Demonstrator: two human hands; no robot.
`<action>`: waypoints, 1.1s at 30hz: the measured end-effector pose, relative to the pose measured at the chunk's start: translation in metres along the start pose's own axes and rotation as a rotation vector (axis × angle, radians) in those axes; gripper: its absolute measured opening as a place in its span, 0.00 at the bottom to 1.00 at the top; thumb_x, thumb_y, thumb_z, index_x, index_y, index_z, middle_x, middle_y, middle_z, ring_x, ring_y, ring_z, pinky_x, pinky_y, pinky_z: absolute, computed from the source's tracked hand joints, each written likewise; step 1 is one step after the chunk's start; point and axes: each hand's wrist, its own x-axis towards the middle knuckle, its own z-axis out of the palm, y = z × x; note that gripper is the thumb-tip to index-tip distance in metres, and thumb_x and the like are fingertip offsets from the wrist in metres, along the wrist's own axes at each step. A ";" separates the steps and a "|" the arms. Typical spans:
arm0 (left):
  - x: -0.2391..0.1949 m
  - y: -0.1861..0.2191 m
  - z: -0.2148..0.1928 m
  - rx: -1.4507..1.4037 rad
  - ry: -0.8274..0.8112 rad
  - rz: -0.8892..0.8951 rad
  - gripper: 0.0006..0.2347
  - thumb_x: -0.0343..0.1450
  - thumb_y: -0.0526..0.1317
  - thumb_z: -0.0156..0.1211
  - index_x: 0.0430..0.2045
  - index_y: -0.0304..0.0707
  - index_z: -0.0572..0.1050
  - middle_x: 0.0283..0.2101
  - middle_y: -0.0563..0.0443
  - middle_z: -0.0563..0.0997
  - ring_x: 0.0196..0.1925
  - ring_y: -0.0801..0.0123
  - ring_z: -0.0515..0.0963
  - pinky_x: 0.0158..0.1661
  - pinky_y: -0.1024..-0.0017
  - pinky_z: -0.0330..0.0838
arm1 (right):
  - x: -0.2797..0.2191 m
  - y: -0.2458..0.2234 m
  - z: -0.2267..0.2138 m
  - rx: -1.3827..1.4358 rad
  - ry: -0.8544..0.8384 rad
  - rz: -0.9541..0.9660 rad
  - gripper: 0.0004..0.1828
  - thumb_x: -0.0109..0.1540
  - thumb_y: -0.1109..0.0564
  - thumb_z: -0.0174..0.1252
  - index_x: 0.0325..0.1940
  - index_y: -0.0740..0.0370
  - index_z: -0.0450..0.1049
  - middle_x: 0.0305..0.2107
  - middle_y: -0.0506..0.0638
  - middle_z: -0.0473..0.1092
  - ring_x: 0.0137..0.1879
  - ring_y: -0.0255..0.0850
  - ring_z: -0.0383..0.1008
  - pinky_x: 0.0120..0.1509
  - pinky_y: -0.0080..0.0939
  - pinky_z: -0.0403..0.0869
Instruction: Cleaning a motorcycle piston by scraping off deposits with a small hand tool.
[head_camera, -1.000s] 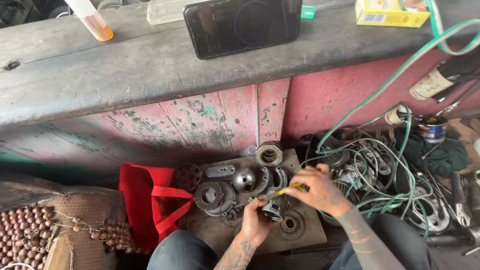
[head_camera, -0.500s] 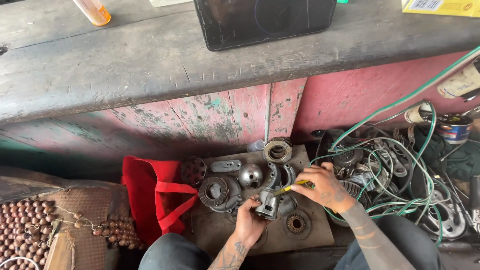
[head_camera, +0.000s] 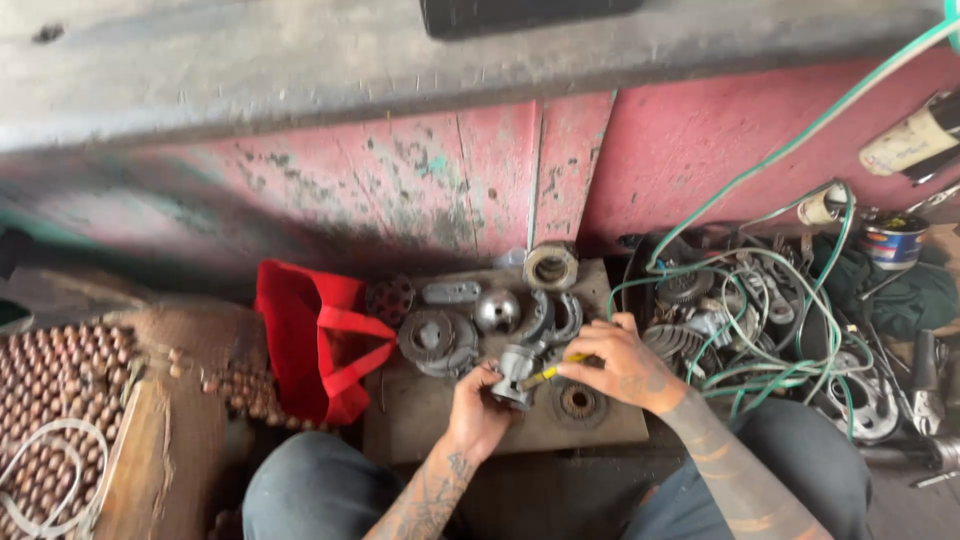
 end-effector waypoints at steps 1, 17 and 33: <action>-0.010 0.002 0.004 -0.008 0.015 -0.002 0.05 0.59 0.36 0.52 0.23 0.52 0.70 0.28 0.58 0.76 0.32 0.66 0.72 0.33 0.64 0.59 | -0.001 0.001 0.000 0.007 -0.015 -0.001 0.20 0.61 0.34 0.57 0.36 0.46 0.84 0.30 0.33 0.75 0.41 0.30 0.70 0.60 0.41 0.51; -0.142 -0.031 -0.047 -0.134 0.132 0.136 0.12 0.60 0.35 0.53 0.36 0.46 0.70 0.34 0.49 0.74 0.39 0.60 0.76 0.41 0.60 0.75 | -0.030 -0.101 0.020 0.036 0.053 -0.421 0.15 0.60 0.35 0.65 0.33 0.44 0.78 0.21 0.36 0.65 0.34 0.32 0.67 0.60 0.43 0.57; -0.100 -0.028 0.027 -0.096 -0.004 0.024 0.09 0.59 0.37 0.55 0.31 0.44 0.71 0.33 0.45 0.74 0.38 0.56 0.76 0.40 0.56 0.76 | -0.068 -0.039 -0.015 0.019 0.337 -0.171 0.12 0.63 0.39 0.64 0.32 0.43 0.78 0.21 0.36 0.66 0.34 0.30 0.69 0.58 0.37 0.56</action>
